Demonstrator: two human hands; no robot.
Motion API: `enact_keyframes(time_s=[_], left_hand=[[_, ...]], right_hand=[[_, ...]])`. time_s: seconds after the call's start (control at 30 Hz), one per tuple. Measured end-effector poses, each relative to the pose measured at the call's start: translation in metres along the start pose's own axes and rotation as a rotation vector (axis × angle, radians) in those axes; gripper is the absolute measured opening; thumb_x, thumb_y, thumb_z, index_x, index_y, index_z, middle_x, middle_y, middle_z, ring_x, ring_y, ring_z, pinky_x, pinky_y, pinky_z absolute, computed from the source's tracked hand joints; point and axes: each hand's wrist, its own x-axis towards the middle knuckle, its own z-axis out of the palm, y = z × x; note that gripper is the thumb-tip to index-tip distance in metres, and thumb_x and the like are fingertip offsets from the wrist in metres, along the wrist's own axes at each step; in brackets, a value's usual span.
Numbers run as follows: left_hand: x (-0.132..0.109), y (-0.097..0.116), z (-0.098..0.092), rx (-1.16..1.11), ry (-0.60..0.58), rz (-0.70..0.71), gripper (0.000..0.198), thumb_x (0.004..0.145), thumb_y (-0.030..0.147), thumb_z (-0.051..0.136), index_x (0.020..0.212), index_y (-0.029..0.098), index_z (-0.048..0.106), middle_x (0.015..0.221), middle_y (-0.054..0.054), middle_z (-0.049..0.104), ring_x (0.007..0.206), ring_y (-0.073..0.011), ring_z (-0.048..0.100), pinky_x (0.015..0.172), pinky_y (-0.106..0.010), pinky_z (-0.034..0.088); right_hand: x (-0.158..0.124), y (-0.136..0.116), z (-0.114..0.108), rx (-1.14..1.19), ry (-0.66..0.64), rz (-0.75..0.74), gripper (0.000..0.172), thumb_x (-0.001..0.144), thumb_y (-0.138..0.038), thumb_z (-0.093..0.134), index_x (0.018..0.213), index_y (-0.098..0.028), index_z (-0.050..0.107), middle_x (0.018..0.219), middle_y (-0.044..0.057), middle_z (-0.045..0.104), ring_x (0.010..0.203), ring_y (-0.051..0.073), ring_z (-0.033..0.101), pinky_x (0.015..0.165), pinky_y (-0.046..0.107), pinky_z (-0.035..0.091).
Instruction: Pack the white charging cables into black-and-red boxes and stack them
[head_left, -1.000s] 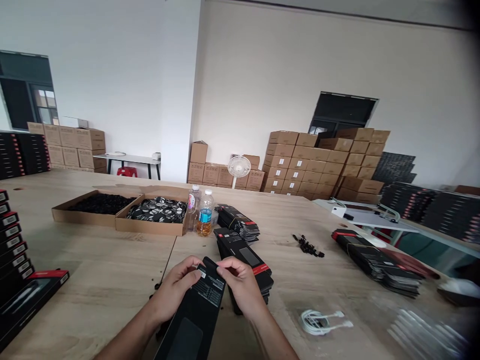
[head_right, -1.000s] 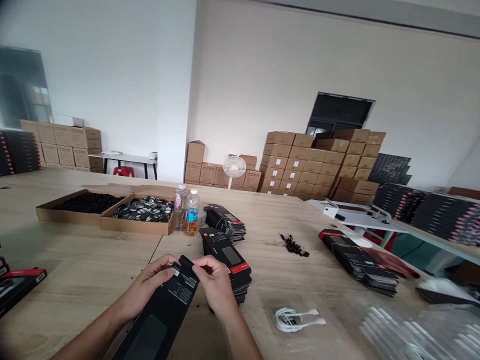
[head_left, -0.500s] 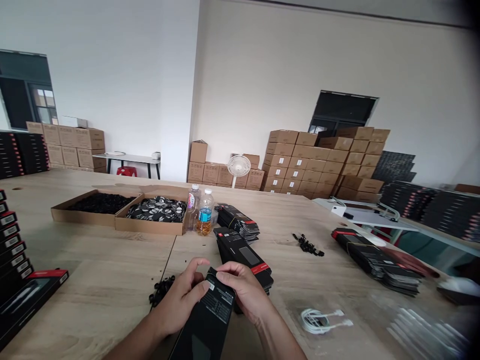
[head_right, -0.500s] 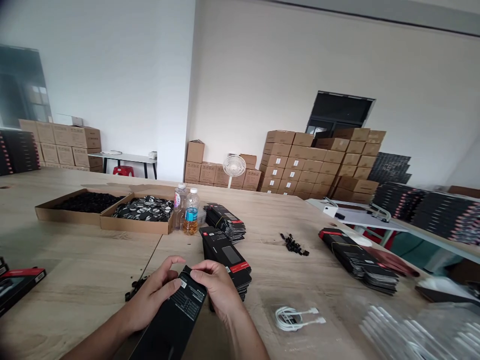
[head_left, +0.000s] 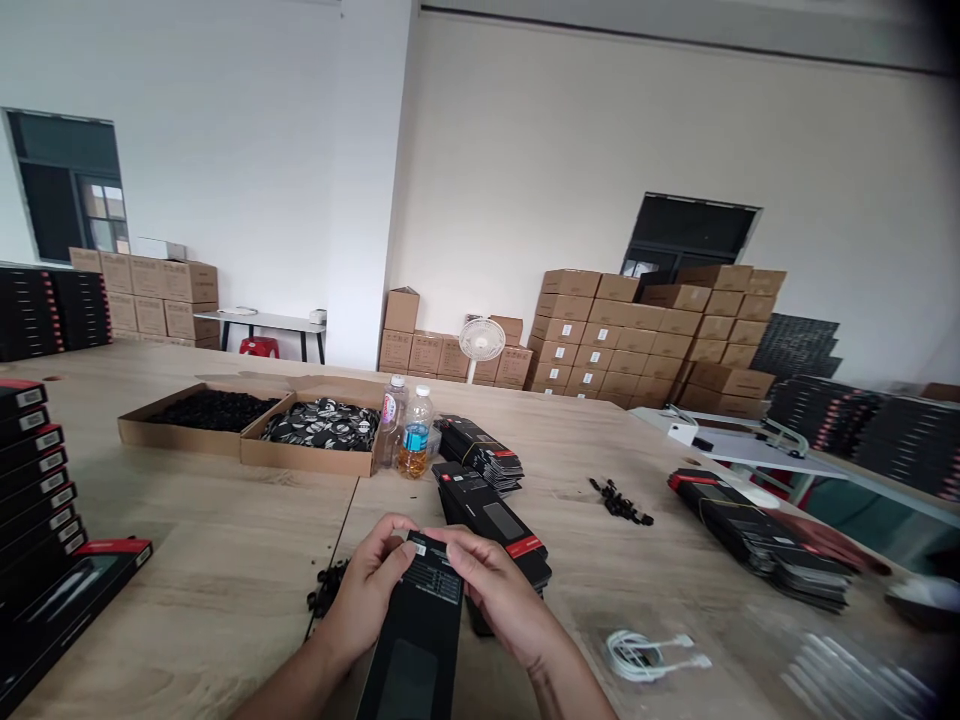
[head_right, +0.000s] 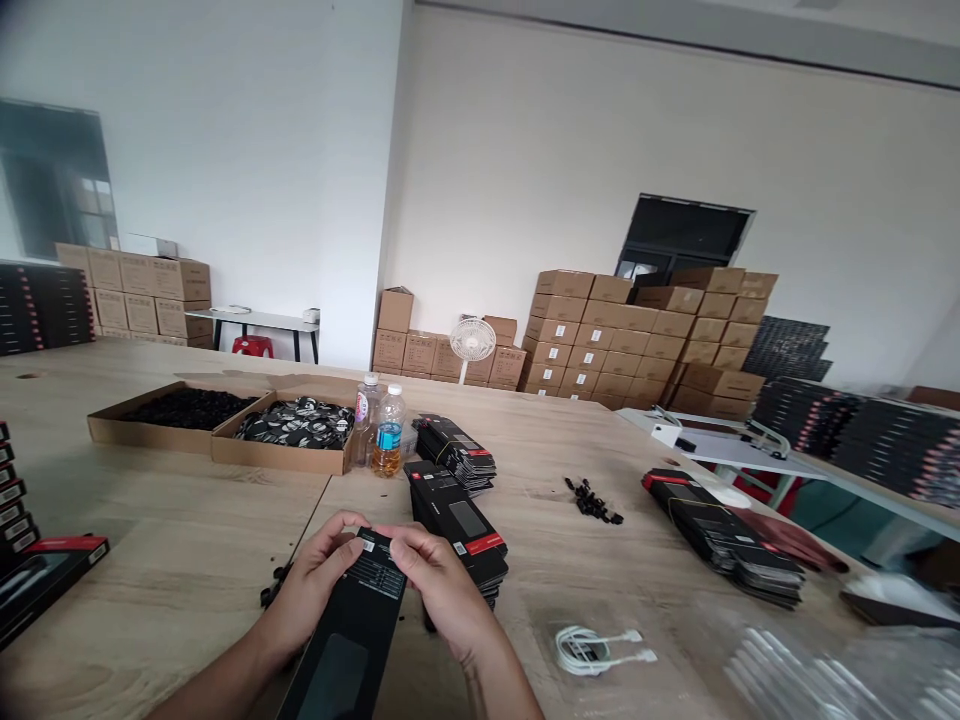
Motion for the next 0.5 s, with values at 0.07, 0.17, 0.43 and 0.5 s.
enact_keyframes(time_s=[0.07,0.17,0.43,0.5], left_hand=[[-0.001,-0.001,0.004,0.004,0.029,0.023,0.040,0.082,0.057,0.065,0.099,0.021,0.058,0.068,0.006,0.053,0.061,-0.0115,0.046,0.058,-0.022,0.036],[-0.004,-0.004,0.013,0.036,0.049,0.063,0.039,0.083,0.056,0.064,0.098,0.021,0.058,0.071,0.005,0.055,0.065,-0.0126,0.050,0.062,-0.023,0.040],[-0.009,-0.014,0.018,0.457,-0.013,-0.064,0.025,0.085,0.047,0.057,0.088,0.023,0.052,0.065,0.004,0.056,0.058,-0.0174,0.054,0.058,-0.028,0.042],[-0.011,-0.011,0.013,0.706,-0.038,0.022,0.006,0.082,0.026,0.057,0.085,0.021,0.057,0.077,-0.003,0.064,0.078,-0.0233,0.061,0.074,-0.035,0.047]], right_hand=[[-0.006,0.003,0.006,0.062,0.010,0.004,0.043,0.079,-0.053,0.074,0.110,-0.025,0.075,0.118,0.008,0.072,0.110,0.028,0.063,0.096,0.041,0.044],[-0.020,0.012,0.014,0.142,0.099,-0.012,0.048,0.078,-0.057,0.073,0.116,-0.027,0.071,0.119,0.007,0.071,0.111,0.028,0.063,0.099,0.042,0.044],[-0.089,-0.005,-0.097,-0.412,0.633,-0.106,0.031,0.078,-0.041,0.071,0.104,-0.024,0.074,0.109,0.010,0.072,0.105,0.031,0.064,0.096,0.045,0.047],[-0.110,-0.017,-0.139,-0.753,0.640,-0.011,0.036,0.077,-0.022,0.063,0.111,-0.022,0.072,0.117,0.012,0.069,0.108,0.031,0.063,0.096,0.045,0.047]])
